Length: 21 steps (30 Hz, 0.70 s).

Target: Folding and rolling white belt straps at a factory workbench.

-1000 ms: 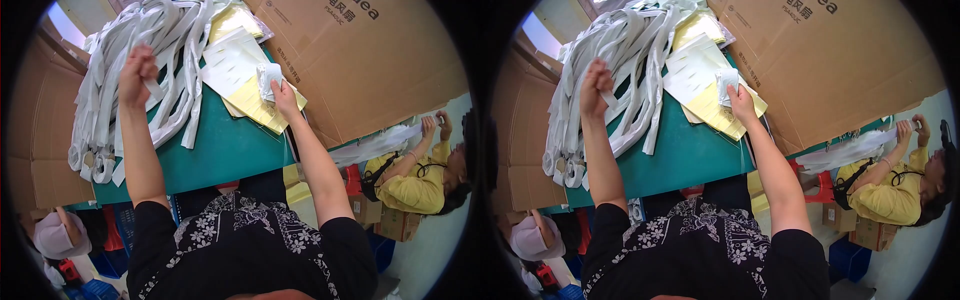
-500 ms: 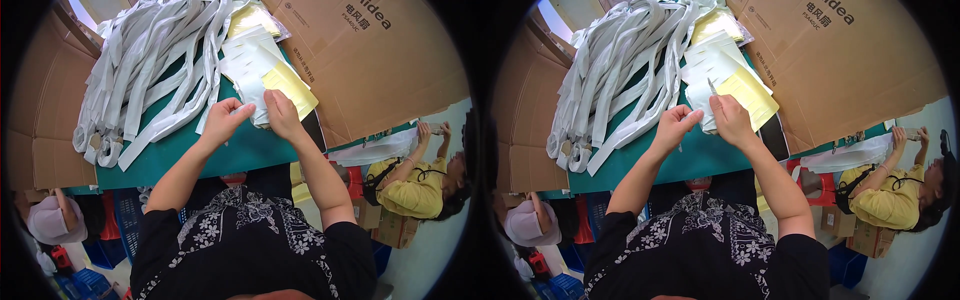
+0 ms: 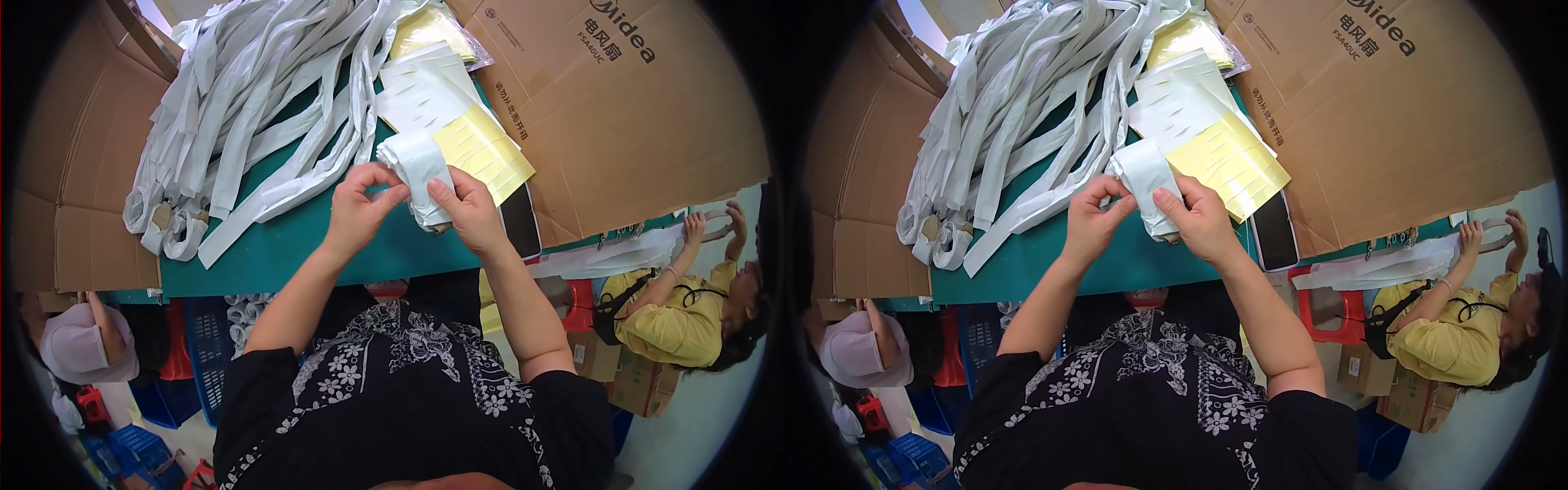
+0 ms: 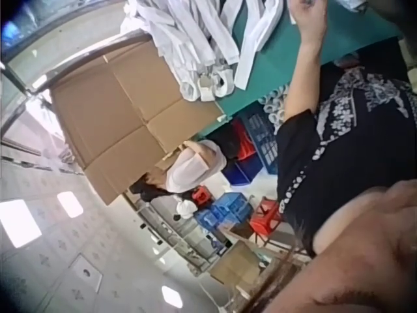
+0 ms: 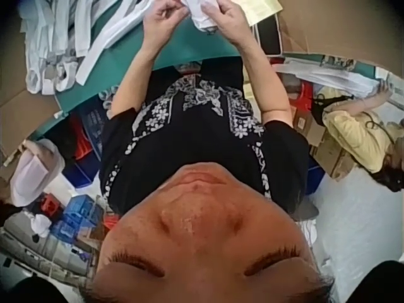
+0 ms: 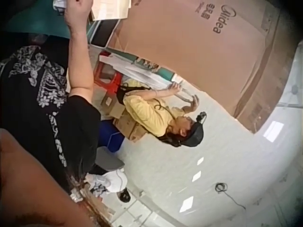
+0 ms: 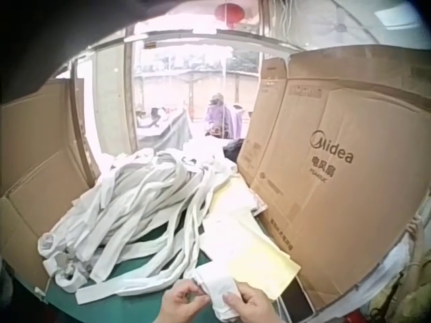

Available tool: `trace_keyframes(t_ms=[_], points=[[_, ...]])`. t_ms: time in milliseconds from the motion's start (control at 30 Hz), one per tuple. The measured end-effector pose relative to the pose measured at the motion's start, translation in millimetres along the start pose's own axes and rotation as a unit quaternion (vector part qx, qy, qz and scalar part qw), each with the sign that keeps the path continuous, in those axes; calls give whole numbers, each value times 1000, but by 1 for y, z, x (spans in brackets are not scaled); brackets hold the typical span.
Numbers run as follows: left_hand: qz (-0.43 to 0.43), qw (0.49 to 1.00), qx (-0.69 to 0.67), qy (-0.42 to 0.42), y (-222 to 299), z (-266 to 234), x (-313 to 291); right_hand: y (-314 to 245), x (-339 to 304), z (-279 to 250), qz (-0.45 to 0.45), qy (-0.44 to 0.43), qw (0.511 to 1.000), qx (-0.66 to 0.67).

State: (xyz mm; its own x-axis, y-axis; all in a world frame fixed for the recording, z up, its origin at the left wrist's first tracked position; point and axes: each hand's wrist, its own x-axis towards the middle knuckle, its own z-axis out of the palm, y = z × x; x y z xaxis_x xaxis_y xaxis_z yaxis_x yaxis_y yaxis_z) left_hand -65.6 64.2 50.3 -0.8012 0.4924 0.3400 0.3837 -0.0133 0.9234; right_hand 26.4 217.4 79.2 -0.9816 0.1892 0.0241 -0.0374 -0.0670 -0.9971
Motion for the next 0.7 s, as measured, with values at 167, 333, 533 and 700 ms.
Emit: trace_keyframes(t_ms=[167, 333, 533, 700], points=[[-112, 987, -21, 115, 4, 18, -23, 0, -7, 15, -106, 95, 962, -234], [-167, 932, -322, -6, 3, 12, -29, 0, -9, 19, -259, 88, 883, -382], [-180, 857, -472, -107, -14, 2, -38, -26, -10, 16, -288, -78, 833, -465], [-152, 790, -572, -159, 4, 13, -37, -29, -14, 29, -323, 51, 892, -312]])
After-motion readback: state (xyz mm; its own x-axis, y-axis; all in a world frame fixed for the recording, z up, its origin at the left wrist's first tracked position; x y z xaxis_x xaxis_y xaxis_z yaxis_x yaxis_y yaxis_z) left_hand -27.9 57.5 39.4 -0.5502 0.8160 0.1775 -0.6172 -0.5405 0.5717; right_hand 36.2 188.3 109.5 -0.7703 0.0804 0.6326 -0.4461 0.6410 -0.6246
